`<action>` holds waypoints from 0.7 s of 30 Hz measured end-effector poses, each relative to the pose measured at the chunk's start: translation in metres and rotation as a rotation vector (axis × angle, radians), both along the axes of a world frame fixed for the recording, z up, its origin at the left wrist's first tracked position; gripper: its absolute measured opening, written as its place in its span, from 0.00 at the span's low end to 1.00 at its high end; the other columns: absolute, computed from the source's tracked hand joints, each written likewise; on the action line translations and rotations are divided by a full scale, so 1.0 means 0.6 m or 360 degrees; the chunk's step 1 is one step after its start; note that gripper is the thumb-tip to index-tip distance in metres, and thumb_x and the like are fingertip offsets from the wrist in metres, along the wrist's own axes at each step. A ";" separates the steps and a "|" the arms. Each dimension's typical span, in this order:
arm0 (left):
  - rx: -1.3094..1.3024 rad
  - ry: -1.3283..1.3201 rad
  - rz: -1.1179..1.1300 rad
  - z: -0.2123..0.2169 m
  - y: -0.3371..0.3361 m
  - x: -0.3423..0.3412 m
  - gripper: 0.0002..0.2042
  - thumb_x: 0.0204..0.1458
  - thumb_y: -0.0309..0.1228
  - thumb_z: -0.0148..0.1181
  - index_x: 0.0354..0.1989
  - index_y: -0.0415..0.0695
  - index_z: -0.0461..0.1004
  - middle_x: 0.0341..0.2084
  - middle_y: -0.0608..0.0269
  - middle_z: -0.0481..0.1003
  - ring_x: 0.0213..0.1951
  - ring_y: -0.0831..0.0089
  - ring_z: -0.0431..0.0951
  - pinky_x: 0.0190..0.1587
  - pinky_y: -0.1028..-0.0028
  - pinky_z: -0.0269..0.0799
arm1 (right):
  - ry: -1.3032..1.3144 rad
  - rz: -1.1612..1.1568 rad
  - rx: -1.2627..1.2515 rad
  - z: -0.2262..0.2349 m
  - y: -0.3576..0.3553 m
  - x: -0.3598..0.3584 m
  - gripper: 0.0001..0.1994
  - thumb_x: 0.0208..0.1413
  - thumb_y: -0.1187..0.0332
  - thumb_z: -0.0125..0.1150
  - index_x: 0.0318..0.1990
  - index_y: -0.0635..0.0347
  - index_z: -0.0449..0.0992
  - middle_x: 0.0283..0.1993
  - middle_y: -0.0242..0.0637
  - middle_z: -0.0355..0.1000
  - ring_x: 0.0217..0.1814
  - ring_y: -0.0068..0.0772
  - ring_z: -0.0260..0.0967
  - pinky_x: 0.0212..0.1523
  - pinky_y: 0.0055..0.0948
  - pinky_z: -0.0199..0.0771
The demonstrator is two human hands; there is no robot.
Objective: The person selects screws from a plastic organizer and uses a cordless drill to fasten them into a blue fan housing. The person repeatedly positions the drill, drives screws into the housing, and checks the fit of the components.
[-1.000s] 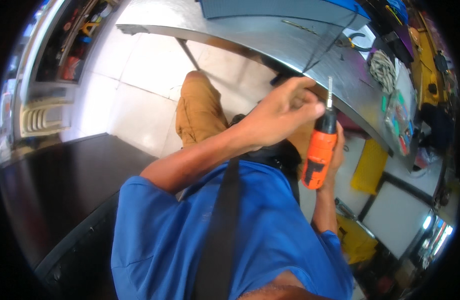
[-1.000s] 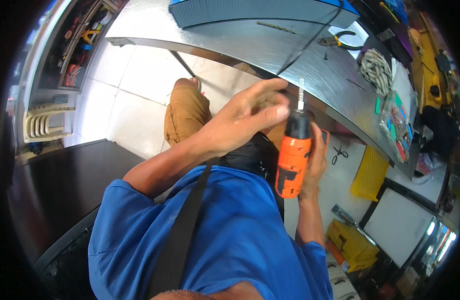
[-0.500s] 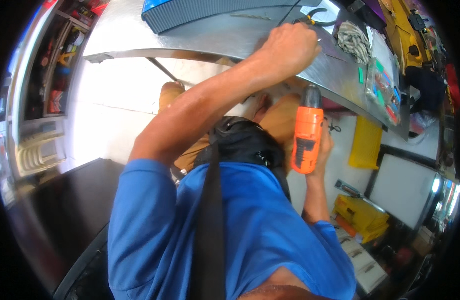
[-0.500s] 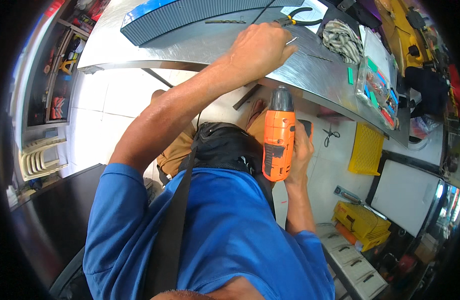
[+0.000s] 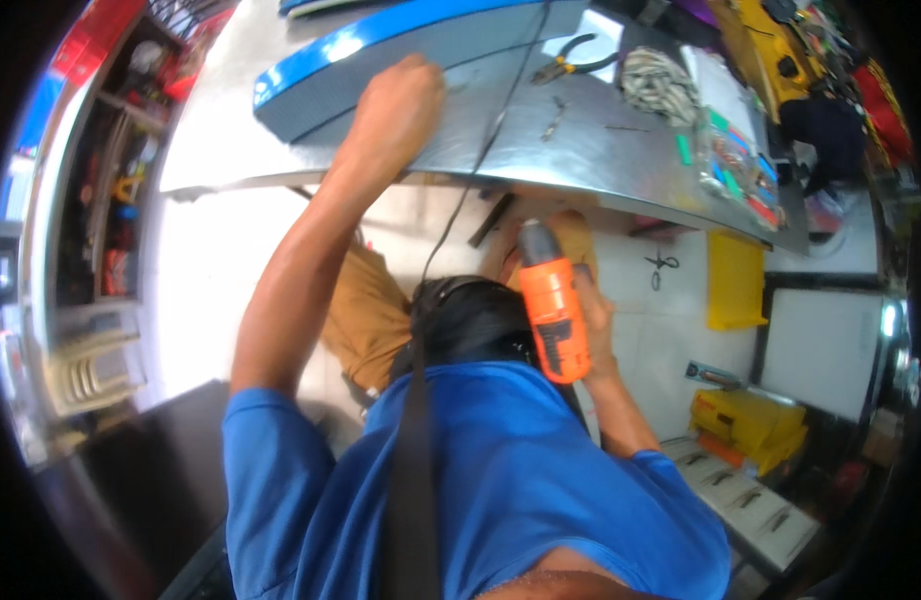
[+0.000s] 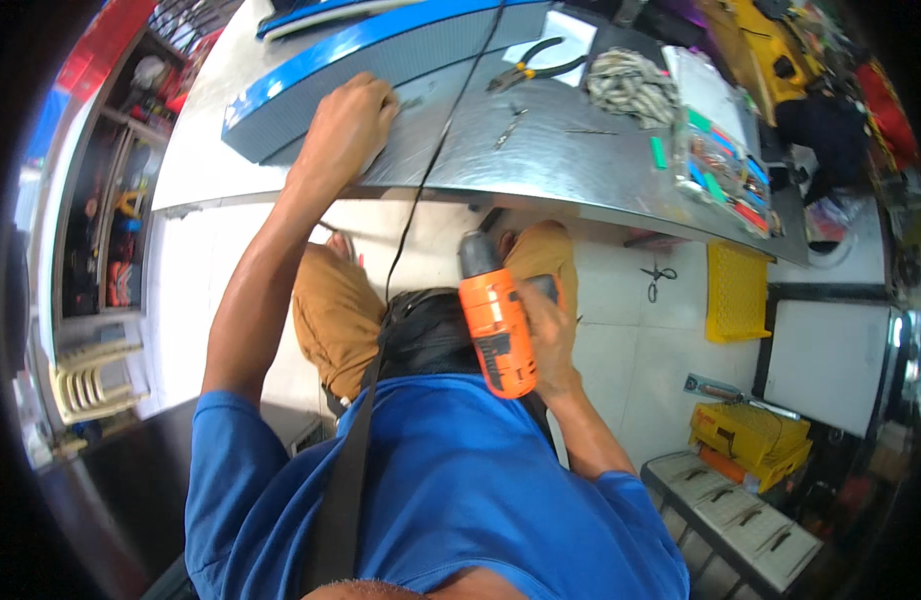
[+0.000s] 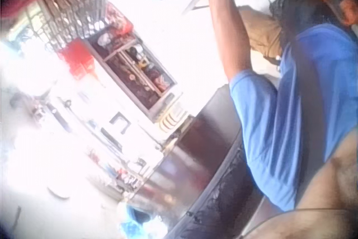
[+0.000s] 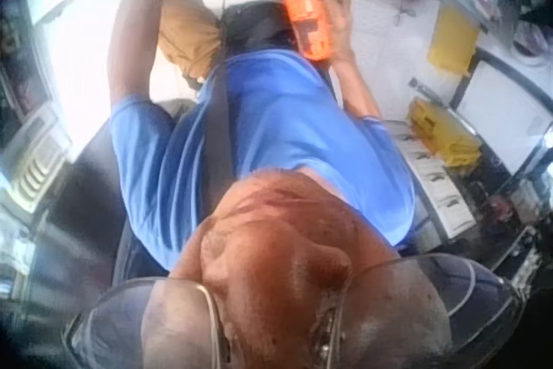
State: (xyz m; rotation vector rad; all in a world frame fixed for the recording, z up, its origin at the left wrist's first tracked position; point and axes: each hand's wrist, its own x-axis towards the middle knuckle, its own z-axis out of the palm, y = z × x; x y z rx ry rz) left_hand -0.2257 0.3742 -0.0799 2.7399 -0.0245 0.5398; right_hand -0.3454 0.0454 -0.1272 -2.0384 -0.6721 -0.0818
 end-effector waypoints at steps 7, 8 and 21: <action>-0.2008 0.0078 -0.0244 0.056 -0.085 -0.144 0.14 0.69 0.35 0.56 0.53 0.35 0.75 0.34 0.64 0.72 0.35 0.73 0.73 0.41 0.71 0.71 | -0.0249 0.0153 0.0123 0.027 0.039 0.006 0.24 0.51 0.76 0.72 0.56 0.71 0.77 0.39 0.45 0.79 0.38 0.47 0.78 0.40 0.36 0.78; -0.2461 0.0162 -0.0421 0.052 -0.105 -0.156 0.15 0.70 0.35 0.55 0.54 0.35 0.74 0.34 0.67 0.71 0.36 0.78 0.71 0.42 0.74 0.69 | -0.0256 0.0119 0.0173 0.018 0.046 0.011 0.24 0.51 0.76 0.72 0.57 0.71 0.77 0.39 0.44 0.78 0.37 0.45 0.77 0.39 0.35 0.78; -0.3339 0.0085 -0.0363 0.029 -0.177 -0.184 0.14 0.70 0.37 0.57 0.55 0.39 0.72 0.39 0.63 0.75 0.41 0.70 0.80 0.47 0.70 0.79 | 0.0321 0.0050 0.0511 -0.030 0.031 -0.003 0.12 0.56 0.77 0.71 0.46 0.69 0.77 0.30 0.40 0.76 0.25 0.29 0.74 0.24 0.23 0.73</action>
